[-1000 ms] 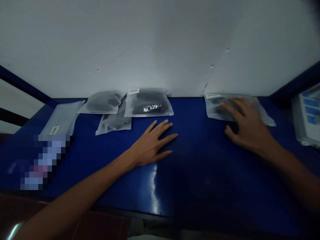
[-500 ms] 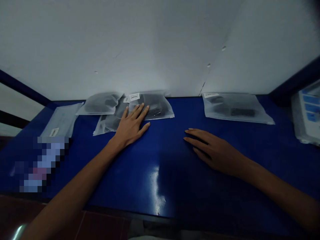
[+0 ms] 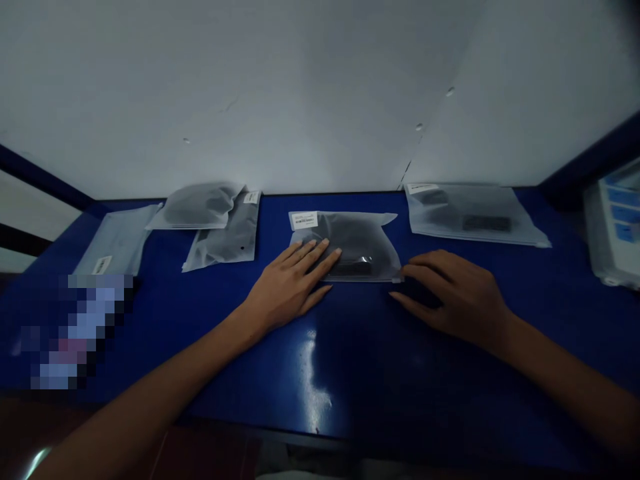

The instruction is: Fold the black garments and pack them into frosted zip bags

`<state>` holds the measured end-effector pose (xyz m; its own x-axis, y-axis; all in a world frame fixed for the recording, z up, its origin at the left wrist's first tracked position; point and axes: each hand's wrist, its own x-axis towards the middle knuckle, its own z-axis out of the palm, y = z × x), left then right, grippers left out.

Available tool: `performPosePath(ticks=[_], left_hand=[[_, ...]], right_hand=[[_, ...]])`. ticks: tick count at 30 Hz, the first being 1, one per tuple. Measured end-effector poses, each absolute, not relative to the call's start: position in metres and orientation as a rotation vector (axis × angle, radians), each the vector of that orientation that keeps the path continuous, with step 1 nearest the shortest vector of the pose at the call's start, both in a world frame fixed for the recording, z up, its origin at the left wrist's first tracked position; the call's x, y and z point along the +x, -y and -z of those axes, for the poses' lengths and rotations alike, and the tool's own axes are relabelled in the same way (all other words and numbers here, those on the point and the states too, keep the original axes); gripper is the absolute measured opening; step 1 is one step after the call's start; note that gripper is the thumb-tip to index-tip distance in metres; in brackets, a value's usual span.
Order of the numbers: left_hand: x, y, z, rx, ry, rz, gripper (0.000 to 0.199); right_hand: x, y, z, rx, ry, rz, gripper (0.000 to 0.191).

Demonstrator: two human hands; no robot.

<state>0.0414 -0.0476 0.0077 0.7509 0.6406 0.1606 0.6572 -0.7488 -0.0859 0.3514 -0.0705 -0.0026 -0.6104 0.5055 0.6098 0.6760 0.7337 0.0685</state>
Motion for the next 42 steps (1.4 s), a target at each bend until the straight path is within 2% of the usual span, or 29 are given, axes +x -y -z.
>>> performPosePath(ticks=[5,9,20,22,24,27,31,34,37,42], left_hand=[[0.038,0.045,-0.008,-2.828,1.015,0.217,0.065],[0.039,0.044,-0.006,-2.818,1.042,0.266,0.063],[0.035,0.033,-0.003,-2.802,0.868,0.414,0.047],[0.035,0.033,-0.001,-2.808,0.854,0.433,0.046],[0.036,0.033,0.001,-2.797,0.858,0.458,0.043],[0.037,0.033,0.002,-2.787,0.851,0.463,0.042],[0.039,0.034,0.000,-2.799,0.822,0.464,0.043],[0.039,0.034,0.000,-2.795,0.816,0.472,0.045],[0.040,0.035,0.000,-2.810,0.792,0.458,0.046],[0.039,0.032,-0.001,-2.741,0.798,0.588,0.046]], right_hand=[[0.354,0.066,0.011,-0.871,2.472,0.384,0.013],[0.356,0.066,0.014,-0.890,2.456,0.291,0.018],[0.351,0.071,0.008,-0.949,2.277,0.220,0.014],[0.350,0.071,0.009,-0.937,2.294,0.191,0.017],[0.351,0.071,0.010,-0.904,2.347,0.183,0.028],[0.353,0.070,0.010,-0.854,2.425,0.303,0.037],[0.353,0.068,0.006,-0.713,2.458,0.601,0.031],[0.349,0.068,0.001,-0.524,2.455,0.686,0.024],[0.345,0.069,0.000,-0.512,2.398,0.581,0.018],[0.346,0.069,0.000,-0.741,2.208,0.420,0.013]])
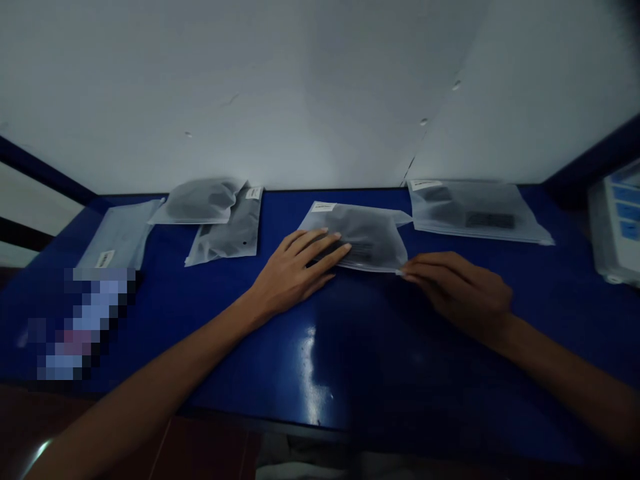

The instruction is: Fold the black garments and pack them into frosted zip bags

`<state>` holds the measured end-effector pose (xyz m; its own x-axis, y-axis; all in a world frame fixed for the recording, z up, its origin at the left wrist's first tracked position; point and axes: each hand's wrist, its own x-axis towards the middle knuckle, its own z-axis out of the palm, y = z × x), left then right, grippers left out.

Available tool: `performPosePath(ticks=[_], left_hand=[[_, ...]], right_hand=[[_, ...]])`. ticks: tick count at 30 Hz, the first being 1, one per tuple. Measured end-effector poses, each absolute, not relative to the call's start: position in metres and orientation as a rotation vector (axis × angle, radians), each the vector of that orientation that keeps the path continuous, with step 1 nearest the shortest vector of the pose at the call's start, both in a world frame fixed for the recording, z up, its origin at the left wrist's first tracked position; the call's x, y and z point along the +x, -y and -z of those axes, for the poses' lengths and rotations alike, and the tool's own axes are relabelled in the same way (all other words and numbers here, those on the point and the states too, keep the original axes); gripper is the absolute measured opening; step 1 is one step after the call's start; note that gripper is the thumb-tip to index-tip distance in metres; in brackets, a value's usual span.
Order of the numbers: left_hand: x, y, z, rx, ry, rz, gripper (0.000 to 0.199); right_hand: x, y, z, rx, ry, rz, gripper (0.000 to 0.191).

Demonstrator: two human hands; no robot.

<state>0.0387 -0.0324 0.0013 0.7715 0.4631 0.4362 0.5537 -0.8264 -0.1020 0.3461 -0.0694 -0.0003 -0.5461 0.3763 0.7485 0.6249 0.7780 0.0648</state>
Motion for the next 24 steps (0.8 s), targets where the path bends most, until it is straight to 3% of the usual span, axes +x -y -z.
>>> performPosePath(ticks=[6,13,24], left_hand=[[0.032,0.031,-0.002,-2.679,0.734,0.804,0.038],[0.033,0.036,-0.001,-2.649,0.739,0.818,0.038],[0.039,0.045,0.000,-2.683,0.702,0.788,0.037]], right_hand=[[0.352,0.071,-0.002,-0.675,2.204,0.393,0.015],[0.355,0.070,-0.004,-0.630,2.261,0.463,0.006],[0.346,0.071,-0.007,-0.568,2.231,0.537,0.010]])
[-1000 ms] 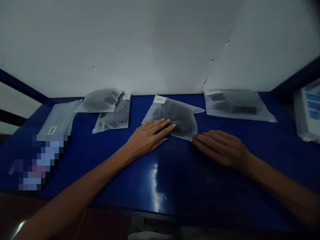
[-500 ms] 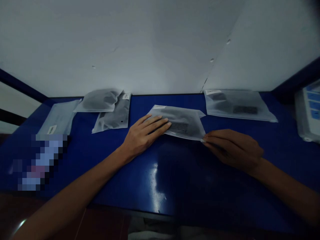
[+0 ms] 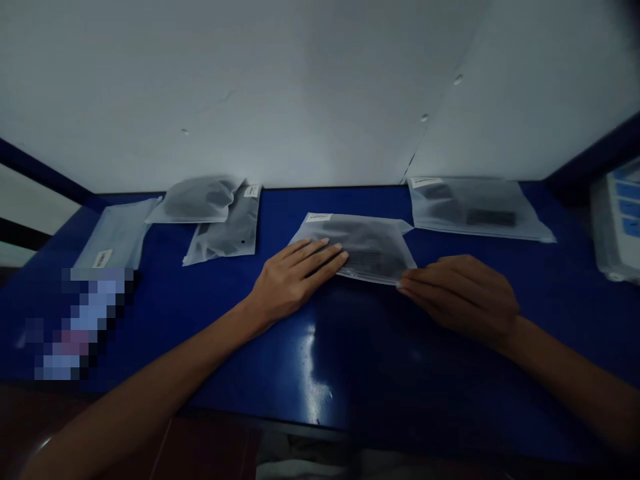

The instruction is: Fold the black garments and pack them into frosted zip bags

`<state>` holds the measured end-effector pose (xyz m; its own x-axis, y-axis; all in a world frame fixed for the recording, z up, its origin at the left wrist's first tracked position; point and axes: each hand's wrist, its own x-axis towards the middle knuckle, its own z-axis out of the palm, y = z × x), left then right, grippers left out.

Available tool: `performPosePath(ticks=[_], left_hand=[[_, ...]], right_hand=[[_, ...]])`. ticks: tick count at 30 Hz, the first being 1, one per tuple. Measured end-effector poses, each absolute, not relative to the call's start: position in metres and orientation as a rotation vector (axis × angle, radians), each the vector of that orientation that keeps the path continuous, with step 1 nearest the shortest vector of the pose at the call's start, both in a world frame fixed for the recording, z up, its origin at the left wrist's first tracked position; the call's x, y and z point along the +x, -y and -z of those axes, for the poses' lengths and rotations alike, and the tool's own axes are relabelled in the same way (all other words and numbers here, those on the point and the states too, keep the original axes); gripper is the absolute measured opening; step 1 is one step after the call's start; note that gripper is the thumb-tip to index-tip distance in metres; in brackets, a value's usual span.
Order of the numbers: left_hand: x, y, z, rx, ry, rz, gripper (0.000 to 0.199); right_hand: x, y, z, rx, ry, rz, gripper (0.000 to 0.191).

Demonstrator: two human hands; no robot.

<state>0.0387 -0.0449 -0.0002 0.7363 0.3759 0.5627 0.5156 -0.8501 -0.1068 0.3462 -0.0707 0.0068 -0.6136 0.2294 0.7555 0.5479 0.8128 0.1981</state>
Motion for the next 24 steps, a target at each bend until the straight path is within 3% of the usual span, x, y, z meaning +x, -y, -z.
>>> performPosePath(ticks=[13,17,24], left_hand=[[0.048,0.051,-0.003,-2.658,0.670,0.789,0.034],[0.046,0.046,-0.002,-2.636,0.691,0.860,0.034],[0.060,0.057,-0.013,-2.648,0.478,0.997,0.023]], right_hand=[[0.340,0.075,-0.002,-0.639,2.275,0.495,0.024],[0.345,0.072,0.001,-0.713,2.253,0.494,0.020],[0.337,0.083,0.009,-0.711,2.222,0.202,0.021]])
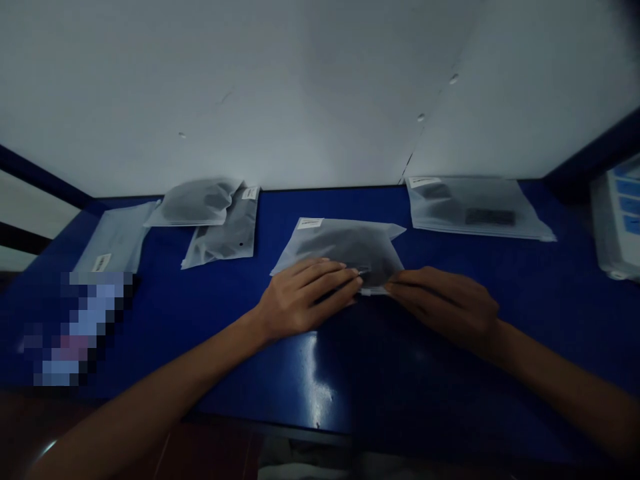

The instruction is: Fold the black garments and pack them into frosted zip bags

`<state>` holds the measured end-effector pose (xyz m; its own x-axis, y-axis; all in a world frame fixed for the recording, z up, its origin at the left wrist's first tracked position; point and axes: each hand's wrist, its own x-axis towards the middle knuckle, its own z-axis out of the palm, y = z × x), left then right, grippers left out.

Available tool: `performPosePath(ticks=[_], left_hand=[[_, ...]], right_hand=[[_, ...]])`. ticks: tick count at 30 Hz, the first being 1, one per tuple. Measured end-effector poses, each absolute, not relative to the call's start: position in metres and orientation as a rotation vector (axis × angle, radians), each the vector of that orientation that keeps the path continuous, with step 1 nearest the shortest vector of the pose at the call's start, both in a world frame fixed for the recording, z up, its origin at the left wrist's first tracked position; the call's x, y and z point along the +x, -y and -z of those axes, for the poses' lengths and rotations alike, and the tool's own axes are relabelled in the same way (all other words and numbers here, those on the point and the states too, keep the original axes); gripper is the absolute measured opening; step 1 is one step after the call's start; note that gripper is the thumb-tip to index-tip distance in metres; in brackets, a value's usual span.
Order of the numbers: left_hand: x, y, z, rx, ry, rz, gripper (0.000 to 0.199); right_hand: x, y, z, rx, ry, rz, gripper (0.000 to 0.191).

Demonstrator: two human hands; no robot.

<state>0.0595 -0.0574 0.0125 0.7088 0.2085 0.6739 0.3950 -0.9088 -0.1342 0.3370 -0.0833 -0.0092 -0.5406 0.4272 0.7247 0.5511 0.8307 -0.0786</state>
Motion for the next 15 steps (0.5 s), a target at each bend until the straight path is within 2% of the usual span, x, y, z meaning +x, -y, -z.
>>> performPosePath(ticks=[7,15], left_hand=[[0.068,0.062,-0.017,-2.644,0.387,1.020,0.014],[0.069,0.060,-0.015,-2.703,0.445,1.067,0.014]], right_hand=[[0.333,0.089,0.011,-0.626,2.289,0.217,0.024],[0.326,0.087,-0.012,-0.600,2.327,0.112,0.022]])
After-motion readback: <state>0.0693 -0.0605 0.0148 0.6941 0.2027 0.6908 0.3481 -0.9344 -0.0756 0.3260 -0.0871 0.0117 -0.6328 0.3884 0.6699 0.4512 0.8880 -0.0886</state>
